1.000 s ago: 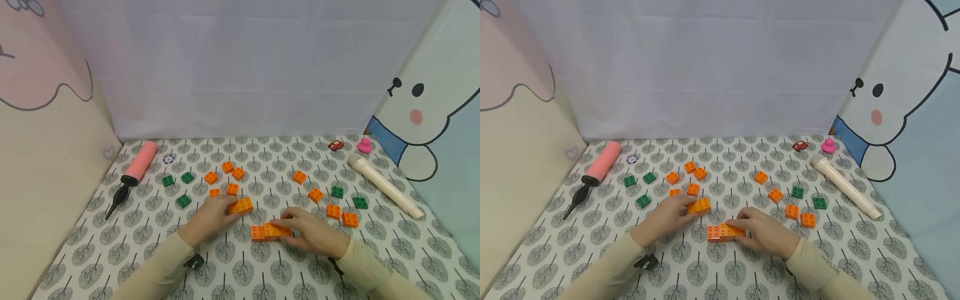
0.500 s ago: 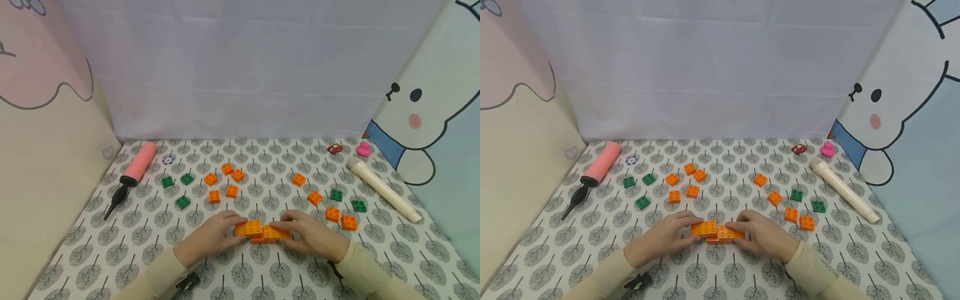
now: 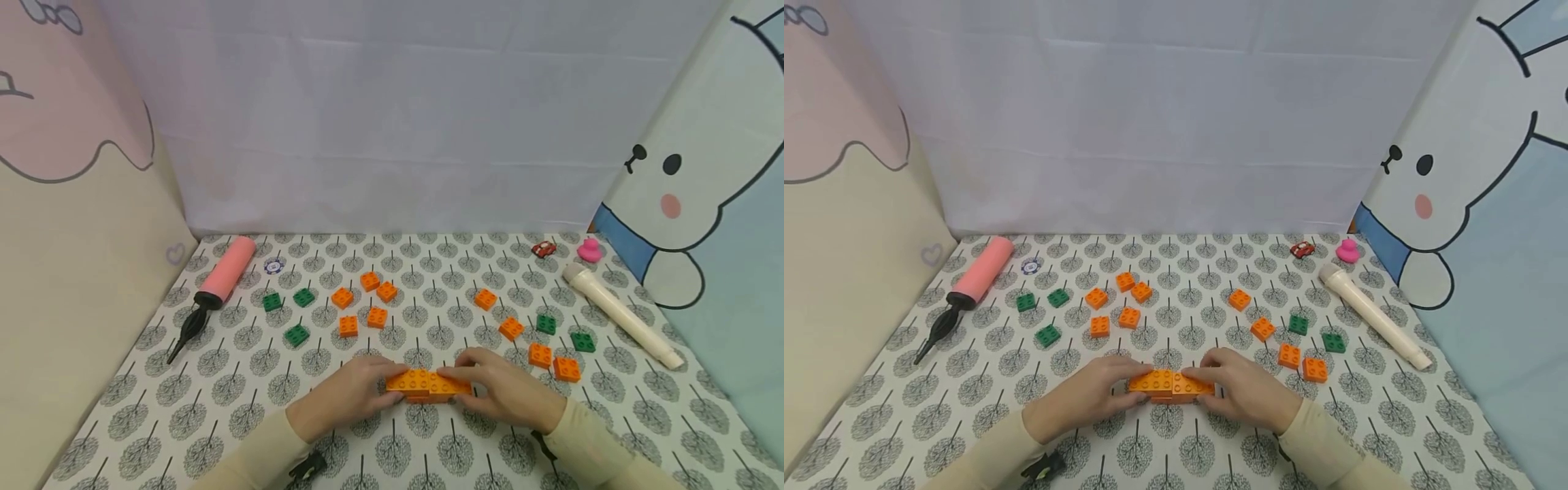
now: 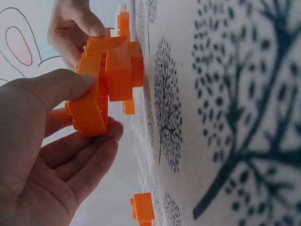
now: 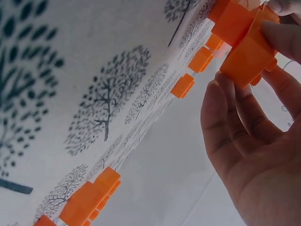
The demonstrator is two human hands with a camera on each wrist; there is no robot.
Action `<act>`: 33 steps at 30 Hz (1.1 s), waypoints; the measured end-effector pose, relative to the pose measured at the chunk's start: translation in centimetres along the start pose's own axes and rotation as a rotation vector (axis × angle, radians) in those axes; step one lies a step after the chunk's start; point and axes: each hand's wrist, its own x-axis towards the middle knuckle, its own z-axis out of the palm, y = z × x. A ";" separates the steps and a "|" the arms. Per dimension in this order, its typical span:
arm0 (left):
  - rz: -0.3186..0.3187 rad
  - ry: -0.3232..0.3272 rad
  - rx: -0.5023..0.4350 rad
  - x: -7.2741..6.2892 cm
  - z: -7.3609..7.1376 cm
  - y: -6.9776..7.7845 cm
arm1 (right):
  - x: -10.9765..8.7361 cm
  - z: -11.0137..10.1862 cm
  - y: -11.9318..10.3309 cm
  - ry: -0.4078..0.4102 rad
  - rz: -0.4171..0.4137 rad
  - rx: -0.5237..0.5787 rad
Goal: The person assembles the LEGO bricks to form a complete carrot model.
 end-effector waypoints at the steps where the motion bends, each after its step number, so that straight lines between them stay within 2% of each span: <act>1: 0.007 0.002 0.004 0.0 0.0 0.0 | 0.0 0.0 0.0 0.000 -0.001 0.001; 18: -0.009 -0.035 -0.009 0.1 -0.2 -0.1 | 0.0 0.0 0.0 -0.001 0.007 -0.007; 25: -0.004 -0.062 -0.049 0.3 -0.3 -0.1 | 0.0 0.2 0.0 -0.011 0.010 0.028; 33: 0.018 -0.078 -0.052 0.7 -0.7 -0.3 | 0.1 0.1 0.1 -0.006 -0.002 0.033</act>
